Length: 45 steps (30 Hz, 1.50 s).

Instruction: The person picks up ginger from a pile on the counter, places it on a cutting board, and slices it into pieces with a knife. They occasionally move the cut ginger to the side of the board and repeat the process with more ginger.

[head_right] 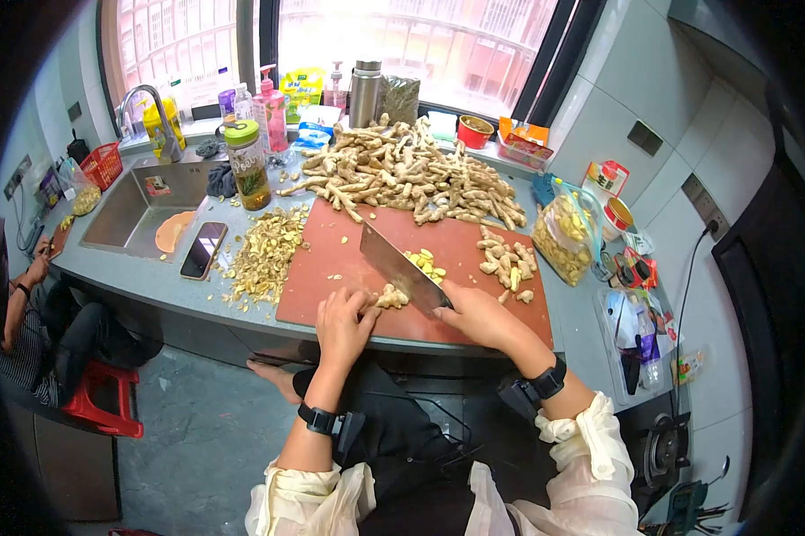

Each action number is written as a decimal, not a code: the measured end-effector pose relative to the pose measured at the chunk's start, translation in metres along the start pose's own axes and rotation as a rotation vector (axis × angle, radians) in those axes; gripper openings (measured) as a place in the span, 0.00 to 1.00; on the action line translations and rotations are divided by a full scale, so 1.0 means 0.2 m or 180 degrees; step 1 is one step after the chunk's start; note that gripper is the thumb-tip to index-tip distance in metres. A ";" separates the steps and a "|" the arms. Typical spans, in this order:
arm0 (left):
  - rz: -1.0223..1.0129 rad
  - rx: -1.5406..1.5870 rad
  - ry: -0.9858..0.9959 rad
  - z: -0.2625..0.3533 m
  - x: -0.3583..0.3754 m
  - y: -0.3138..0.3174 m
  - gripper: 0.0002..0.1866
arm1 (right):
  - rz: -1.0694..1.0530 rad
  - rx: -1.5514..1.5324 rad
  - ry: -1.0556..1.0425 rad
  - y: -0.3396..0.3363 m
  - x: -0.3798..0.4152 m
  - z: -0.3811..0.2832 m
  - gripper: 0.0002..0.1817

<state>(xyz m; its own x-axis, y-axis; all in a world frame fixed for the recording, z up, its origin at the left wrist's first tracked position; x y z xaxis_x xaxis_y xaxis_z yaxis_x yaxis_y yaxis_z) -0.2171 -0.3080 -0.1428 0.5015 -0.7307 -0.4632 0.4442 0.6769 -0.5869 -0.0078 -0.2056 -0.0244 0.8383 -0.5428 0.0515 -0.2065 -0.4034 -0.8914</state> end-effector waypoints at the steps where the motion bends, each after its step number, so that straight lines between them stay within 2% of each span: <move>1: -0.0005 0.0003 -0.0005 0.00 0.00 0.00 0.10 | -0.0073 0.0159 0.0037 0.00 -0.01 -0.01 0.19; 4: 0.0007 0.0038 -0.0023 0.00 -0.01 0.00 0.09 | -0.0292 0.0369 0.0198 -0.02 -0.03 -0.06 0.18; 11: 0.0030 0.0067 -0.0003 0.00 -0.01 0.01 0.09 | -0.0348 0.0493 0.0146 0.00 -0.07 -0.04 0.18; 20: 0.0098 0.0036 0.0068 0.00 -0.01 0.01 0.09 | -0.0201 0.0571 0.0105 0.13 -0.31 0.02 0.17; 22: 0.0168 0.0056 0.0114 0.00 0.00 0.01 0.09 | 0.0140 0.0330 -0.0159 0.17 -0.35 0.10 0.18; 25: 0.0181 0.0052 0.0106 -0.01 0.00 0.02 0.09 | 0.0292 -0.0204 -0.0067 0.15 -0.32 0.13 0.18; 34: 0.0156 0.0060 0.0111 -0.01 0.00 0.02 0.10 | 0.0427 -0.0593 -0.0032 -0.01 -0.12 0.05 0.20; 38: 0.0112 0.0069 0.0063 -0.01 0.00 0.02 0.10 | 0.0438 -0.0523 -0.0231 0.00 -0.05 0.08 0.20; 45: 0.0092 0.0011 0.0036 -0.01 0.00 0.02 0.10 | 0.0171 -0.0406 0.0001 -0.04 0.02 -0.02 0.17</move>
<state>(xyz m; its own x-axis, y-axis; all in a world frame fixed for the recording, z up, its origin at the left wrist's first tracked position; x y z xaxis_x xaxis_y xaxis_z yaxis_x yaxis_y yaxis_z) -0.2171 -0.3057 -0.1455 0.5059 -0.7117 -0.4873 0.4323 0.6981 -0.5708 -0.0041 -0.2074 -0.0155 0.8241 -0.5664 0.0055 -0.3134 -0.4642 -0.8284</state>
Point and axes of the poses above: each hand's wrist, its own x-axis away from the middle knuckle, its own y-axis out of the palm, z = x × y, the point moved 1 cm from there along -x, towards the middle knuckle, and after that the axes turned 8 degrees about -y, right-handed, at the moved point
